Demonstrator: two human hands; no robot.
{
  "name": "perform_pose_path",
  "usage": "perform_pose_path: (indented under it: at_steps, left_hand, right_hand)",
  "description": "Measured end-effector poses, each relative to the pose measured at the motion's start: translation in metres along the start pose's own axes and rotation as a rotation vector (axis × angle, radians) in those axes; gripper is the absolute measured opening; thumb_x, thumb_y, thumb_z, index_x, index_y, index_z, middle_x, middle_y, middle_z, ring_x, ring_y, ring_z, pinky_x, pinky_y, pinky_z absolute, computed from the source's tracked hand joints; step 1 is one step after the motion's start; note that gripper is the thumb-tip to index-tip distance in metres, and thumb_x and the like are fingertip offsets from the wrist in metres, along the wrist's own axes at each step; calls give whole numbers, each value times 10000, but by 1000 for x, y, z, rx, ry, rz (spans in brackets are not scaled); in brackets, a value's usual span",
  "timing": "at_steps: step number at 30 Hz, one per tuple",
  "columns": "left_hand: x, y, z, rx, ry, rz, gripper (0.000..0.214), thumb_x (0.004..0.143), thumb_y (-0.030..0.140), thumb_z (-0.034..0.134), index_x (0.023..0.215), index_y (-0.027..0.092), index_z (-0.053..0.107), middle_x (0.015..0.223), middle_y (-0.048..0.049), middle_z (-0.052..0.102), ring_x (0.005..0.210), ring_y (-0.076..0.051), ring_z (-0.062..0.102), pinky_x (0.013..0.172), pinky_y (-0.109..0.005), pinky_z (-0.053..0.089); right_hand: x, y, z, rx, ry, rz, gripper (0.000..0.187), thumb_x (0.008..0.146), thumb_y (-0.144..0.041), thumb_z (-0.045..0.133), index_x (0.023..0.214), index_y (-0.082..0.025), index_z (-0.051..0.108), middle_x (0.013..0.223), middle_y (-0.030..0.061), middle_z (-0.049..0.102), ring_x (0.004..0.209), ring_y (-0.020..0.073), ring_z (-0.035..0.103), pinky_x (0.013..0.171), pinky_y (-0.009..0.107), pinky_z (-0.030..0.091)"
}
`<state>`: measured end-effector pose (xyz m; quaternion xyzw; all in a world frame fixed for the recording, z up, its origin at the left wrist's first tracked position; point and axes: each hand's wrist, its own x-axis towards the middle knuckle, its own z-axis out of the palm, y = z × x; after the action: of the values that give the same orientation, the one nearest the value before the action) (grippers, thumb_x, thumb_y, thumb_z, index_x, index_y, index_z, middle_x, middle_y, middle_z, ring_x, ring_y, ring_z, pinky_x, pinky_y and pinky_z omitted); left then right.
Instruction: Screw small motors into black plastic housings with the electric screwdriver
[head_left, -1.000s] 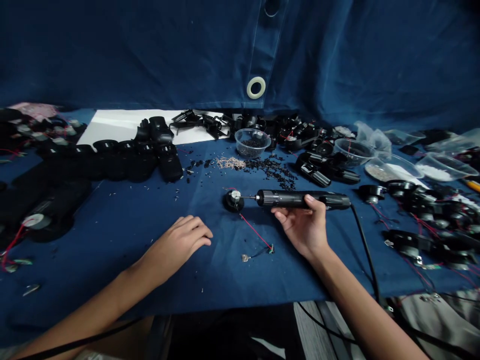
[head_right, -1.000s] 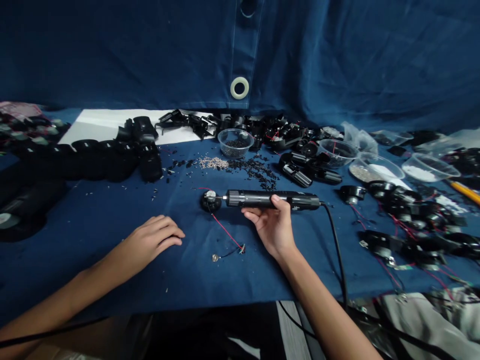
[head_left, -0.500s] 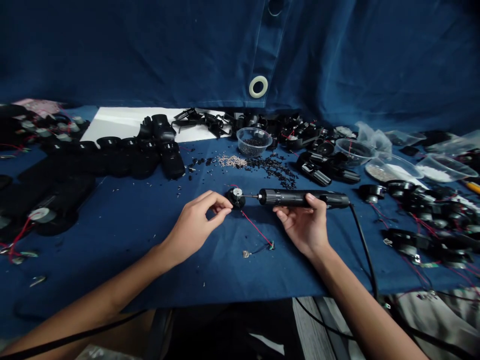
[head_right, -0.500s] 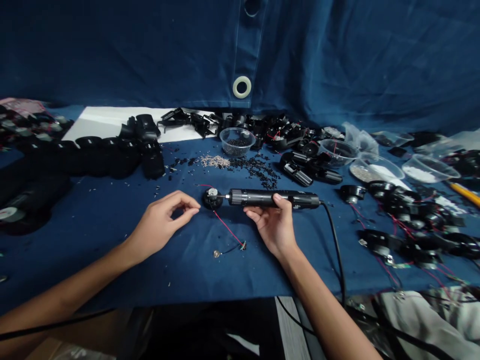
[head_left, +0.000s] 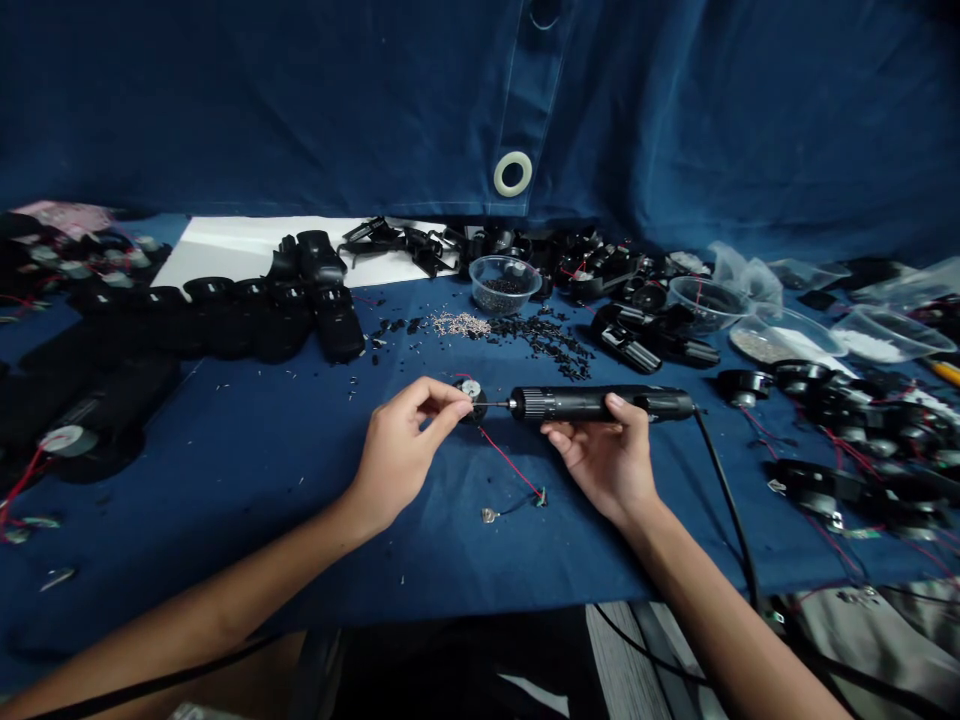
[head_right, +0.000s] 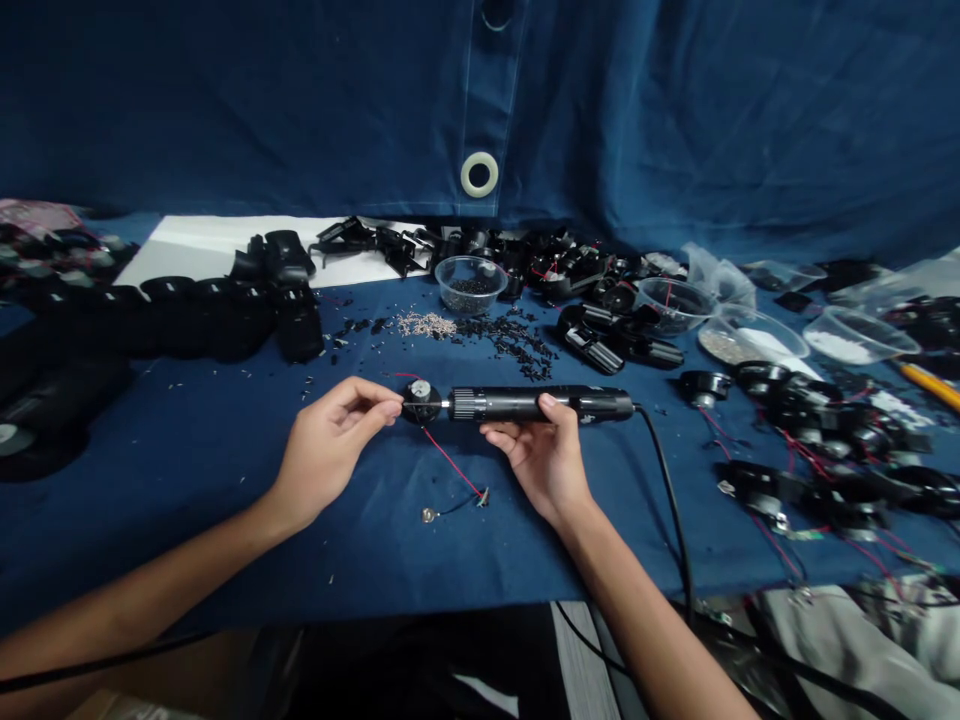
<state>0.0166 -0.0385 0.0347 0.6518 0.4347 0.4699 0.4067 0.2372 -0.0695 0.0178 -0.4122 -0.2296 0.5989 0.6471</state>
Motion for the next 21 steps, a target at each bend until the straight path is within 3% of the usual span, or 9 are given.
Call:
perform_pose_path:
  at_steps: [14,21]
  left_hand:
    - [-2,-5,4,49,3,13,120,839,314,615,817,202,655,805,5,686,750,-135,627,719,-254,491]
    - [2,-10,9,171,12,162,96,856,284,607,811,208,645,813,14,690,759,-135,635,744,-264,485]
  right_hand:
    - [-1,2,0,-28,-3,20,315,759,-444,574,800,-139,640,794,95,711,689,185,691,628,217,581]
    - [2,3,-6,-28,19,95,316,777,-453,580,838,-146,625,738,82,680,705,188,692,658,218,594]
